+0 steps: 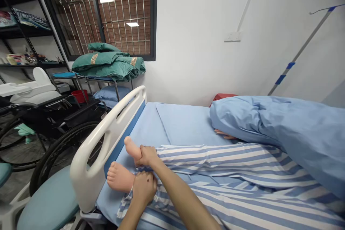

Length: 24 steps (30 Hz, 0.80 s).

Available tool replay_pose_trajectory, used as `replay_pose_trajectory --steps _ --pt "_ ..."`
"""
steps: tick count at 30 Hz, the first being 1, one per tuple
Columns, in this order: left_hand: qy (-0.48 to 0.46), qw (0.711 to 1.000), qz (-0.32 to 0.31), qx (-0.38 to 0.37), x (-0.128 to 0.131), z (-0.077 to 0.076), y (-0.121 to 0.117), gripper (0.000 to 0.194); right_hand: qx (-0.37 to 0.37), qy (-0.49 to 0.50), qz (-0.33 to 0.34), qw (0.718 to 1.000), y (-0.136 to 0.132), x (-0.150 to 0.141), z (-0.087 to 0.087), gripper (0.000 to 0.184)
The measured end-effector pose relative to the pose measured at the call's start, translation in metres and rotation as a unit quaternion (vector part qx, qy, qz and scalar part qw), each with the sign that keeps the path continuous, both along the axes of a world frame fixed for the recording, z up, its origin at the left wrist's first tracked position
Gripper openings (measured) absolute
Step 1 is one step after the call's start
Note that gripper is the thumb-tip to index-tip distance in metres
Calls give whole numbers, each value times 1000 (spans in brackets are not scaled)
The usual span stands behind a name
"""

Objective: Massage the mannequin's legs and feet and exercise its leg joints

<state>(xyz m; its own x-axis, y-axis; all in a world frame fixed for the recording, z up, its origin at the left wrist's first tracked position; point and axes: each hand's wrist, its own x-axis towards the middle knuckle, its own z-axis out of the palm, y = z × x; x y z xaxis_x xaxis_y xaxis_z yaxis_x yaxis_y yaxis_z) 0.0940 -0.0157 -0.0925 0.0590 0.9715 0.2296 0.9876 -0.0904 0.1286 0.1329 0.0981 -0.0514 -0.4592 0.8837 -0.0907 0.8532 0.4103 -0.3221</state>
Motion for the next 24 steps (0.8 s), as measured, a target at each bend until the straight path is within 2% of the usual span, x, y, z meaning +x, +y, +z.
replay_pose_trajectory --steps 4,7,9,11,13,15,17,20,22,24 --pt "-9 1000 -2 6 1 -2 -2 28 22 9 5 1000 -10 2 7 63" --pt "-30 999 4 27 0 -8 -4 25 43 -7 16 999 -14 2 -3 66" --pt "-54 997 -13 54 -4 -4 -5 25 31 -18 28 999 -14 1 -11 69" --pt "-73 993 -38 88 -12 12 -5 26 26 -20 37 999 -12 1 -18 61" --pt "-66 990 -39 121 -24 39 -1 26 40 -17 43 998 -11 2 -22 48" --pt "-27 989 -2 145 -37 70 8 24 59 -13 46 997 -11 2 -25 44" --pt "29 987 53 150 -51 95 21 24 69 -14 49 996 -12 3 -27 55" --pt "102 988 105 39 -66 109 46 32 76 -23 44 996 -12 2 -29 69" --pt "126 984 112 -51 -73 107 61 35 79 -28 40 996 -11 2 -30 68" --pt "135 980 110 -97 -77 105 74 36 83 -32 40 995 -10 2 -31 65"
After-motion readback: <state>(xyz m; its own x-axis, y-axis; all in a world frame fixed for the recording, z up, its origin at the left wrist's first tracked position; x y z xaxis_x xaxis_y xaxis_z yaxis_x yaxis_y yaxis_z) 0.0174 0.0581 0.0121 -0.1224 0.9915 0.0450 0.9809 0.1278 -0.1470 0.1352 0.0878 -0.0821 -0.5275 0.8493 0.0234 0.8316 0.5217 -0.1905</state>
